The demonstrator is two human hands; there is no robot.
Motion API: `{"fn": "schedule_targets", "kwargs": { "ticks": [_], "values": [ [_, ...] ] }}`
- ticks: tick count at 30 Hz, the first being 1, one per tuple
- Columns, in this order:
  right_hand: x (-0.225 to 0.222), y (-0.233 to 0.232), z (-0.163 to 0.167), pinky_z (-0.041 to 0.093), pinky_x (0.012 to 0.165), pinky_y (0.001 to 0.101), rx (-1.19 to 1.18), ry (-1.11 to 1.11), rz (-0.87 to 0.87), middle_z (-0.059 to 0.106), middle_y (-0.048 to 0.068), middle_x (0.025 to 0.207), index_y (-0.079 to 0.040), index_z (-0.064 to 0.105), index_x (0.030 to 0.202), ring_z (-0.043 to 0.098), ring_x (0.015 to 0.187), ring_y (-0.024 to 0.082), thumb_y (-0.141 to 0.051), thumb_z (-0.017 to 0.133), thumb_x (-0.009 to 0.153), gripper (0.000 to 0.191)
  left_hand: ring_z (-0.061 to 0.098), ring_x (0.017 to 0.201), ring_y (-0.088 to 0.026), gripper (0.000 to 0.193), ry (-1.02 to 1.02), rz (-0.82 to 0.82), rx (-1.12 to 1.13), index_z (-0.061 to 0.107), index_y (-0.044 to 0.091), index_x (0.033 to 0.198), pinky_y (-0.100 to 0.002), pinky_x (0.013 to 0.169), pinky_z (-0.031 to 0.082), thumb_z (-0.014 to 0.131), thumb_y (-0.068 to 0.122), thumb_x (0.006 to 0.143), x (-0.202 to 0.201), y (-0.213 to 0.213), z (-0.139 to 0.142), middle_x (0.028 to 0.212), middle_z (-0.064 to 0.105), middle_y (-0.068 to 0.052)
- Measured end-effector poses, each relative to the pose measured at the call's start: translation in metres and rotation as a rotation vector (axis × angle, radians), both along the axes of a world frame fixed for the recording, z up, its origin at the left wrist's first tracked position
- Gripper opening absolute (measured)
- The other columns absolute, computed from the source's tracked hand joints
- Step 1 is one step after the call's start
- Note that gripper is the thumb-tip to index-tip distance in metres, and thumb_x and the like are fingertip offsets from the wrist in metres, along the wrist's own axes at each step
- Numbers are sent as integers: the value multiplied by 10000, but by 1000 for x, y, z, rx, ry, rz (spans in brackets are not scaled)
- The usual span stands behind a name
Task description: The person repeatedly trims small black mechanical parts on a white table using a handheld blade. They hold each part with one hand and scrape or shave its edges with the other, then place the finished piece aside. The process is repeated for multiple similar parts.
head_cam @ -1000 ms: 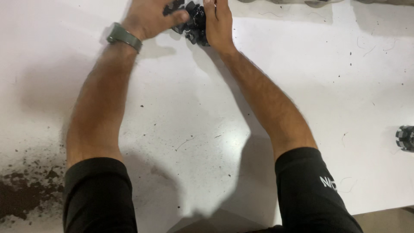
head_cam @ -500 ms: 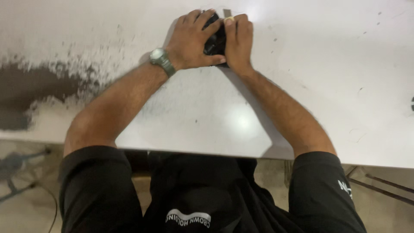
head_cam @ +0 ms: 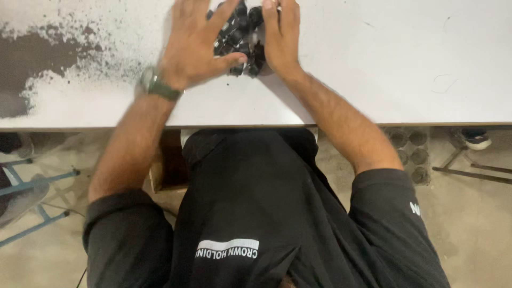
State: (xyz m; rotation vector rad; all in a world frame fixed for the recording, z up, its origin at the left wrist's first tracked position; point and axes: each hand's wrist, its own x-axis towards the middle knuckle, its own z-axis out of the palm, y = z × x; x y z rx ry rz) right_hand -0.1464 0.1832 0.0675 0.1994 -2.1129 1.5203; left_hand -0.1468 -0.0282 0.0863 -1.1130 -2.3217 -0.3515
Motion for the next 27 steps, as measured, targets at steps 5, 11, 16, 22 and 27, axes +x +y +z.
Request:
{"fn": "schedule_targets", "kwargs": {
  "ticks": [5, 11, 16, 22, 27],
  "values": [
    [50, 77, -10, 466, 1013, 337, -401, 34, 86, 619, 36, 1129, -63, 598, 1130, 558, 1094, 153, -246, 594, 1140, 183, 595, 988, -221, 493, -449, 376, 213, 635, 90, 1266, -388, 837, 512, 759, 495, 1014, 78, 0, -19, 1109, 622, -74],
    [120, 94, -42, 482, 940, 323, -165, -120, 9, 551, 27, 1043, -50, 559, 1077, 530, 983, 125, -199, 666, 1092, 183, 596, 884, -250, 456, -369, 402, 174, 660, 53, 1178, -410, 746, 494, 844, 351, 886, 81, 35, -41, 1002, 638, -88],
    [145, 78, -44, 409, 1225, 510, 158, -19, 82, 586, 65, 1083, -18, 570, 1134, 600, 1154, 189, -37, 625, 1050, 102, 607, 1082, -258, 360, -369, 343, 237, 664, 94, 1220, -442, 946, 468, 809, 152, 896, 96, 28, -49, 1126, 671, -57],
    [160, 45, -42, 201, 1244, 652, 668, -28, 250, 595, 65, 1179, -125, 741, 1081, 526, 1307, 329, 21, 685, 820, 305, 488, 1385, -287, 372, -330, 388, 342, 676, 81, 1165, -601, 1222, 218, 875, 216, 882, 147, 35, -66, 1310, 658, -35],
    [153, 31, -33, 153, 1222, 715, 656, -65, 247, 544, 127, 1271, -34, 678, 1248, 452, 1362, 378, -101, 756, 828, 432, 466, 1394, -312, 364, -443, 319, 354, 700, 52, 1137, -635, 1234, 195, 873, 220, 865, 158, 45, -58, 1377, 605, -96]
  ]
}}
